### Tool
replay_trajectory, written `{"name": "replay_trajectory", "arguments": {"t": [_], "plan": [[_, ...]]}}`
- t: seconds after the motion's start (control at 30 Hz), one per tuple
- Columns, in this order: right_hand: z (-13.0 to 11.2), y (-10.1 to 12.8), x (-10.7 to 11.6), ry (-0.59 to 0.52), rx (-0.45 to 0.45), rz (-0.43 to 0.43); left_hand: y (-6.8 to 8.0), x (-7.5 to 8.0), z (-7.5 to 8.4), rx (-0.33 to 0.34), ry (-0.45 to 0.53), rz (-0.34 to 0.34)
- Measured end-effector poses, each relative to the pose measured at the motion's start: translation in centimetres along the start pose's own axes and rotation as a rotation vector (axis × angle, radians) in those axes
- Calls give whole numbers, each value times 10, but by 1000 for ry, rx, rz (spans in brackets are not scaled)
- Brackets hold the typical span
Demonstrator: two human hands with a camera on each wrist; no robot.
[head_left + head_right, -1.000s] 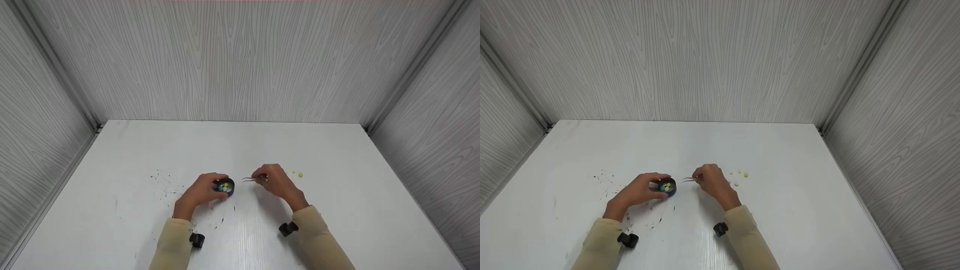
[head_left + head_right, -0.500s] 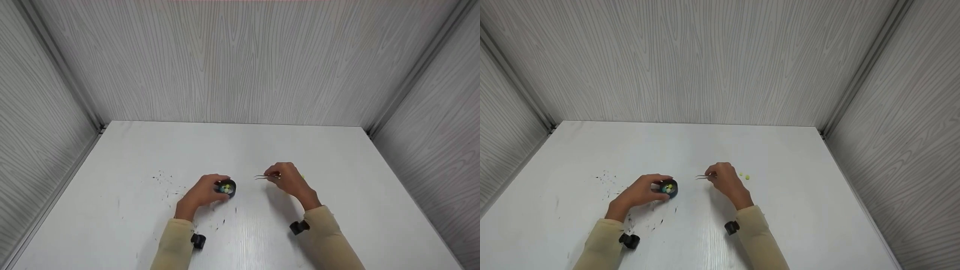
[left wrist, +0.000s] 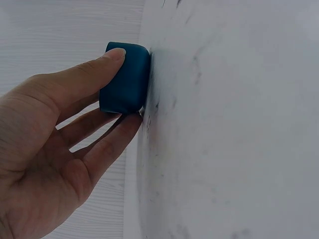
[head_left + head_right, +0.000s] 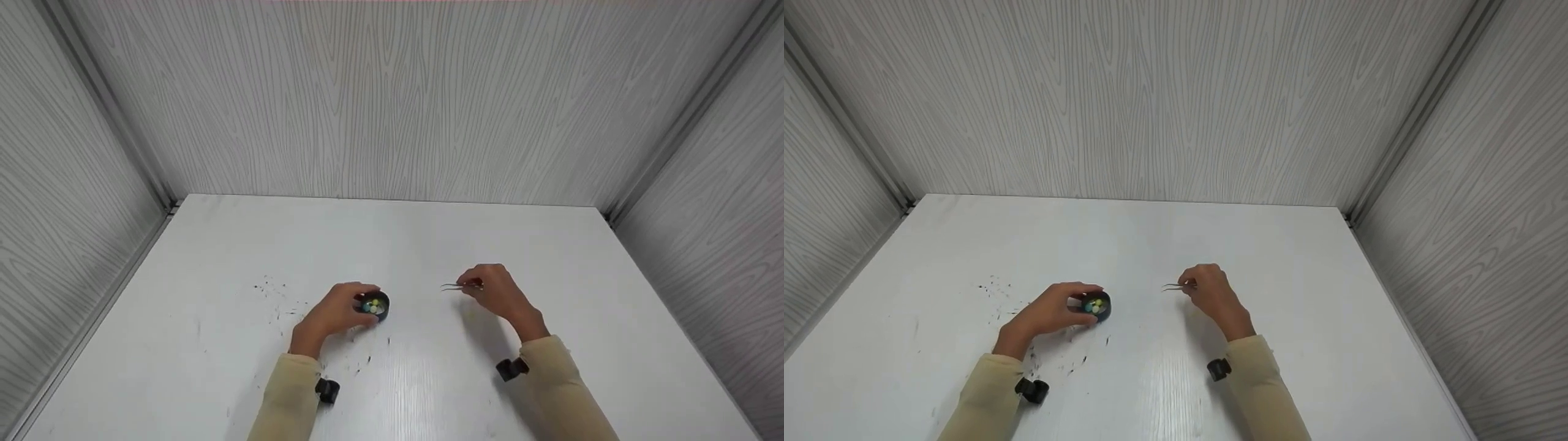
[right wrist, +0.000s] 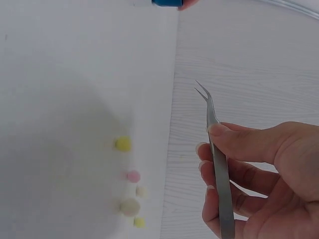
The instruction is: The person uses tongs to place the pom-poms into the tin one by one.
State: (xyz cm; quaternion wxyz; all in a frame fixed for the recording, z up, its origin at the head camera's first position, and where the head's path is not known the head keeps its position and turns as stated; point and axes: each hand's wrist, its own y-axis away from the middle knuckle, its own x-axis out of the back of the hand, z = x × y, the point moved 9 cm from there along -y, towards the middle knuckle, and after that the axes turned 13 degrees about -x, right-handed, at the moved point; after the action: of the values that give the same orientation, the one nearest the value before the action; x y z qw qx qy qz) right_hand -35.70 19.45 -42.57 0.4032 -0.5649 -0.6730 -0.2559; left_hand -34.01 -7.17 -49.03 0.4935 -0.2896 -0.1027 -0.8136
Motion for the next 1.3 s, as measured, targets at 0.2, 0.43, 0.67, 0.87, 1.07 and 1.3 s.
{"name": "replay_trajectory", "arguments": {"t": [0.2, 0.43, 0.67, 0.87, 1.07, 1.3], "plan": [[14, 2, 6, 23, -34, 1, 0, 1, 0, 1, 3, 2], [28, 4, 15, 36, -60, 3, -1, 1, 2, 3, -31, 2], [41, 10, 25, 37, -77, 15, 0, 1, 3, 9, -54, 3], [49, 14, 31, 51, -98, 35, 0, 1, 2, -7, -42, -5], [59, 17, 33, 75, -125, 38, 0, 1, 2, -5, -41, -5], [71, 18, 37, 89, -163, 28, 0, 1, 2, -3, -41, -1]]}}
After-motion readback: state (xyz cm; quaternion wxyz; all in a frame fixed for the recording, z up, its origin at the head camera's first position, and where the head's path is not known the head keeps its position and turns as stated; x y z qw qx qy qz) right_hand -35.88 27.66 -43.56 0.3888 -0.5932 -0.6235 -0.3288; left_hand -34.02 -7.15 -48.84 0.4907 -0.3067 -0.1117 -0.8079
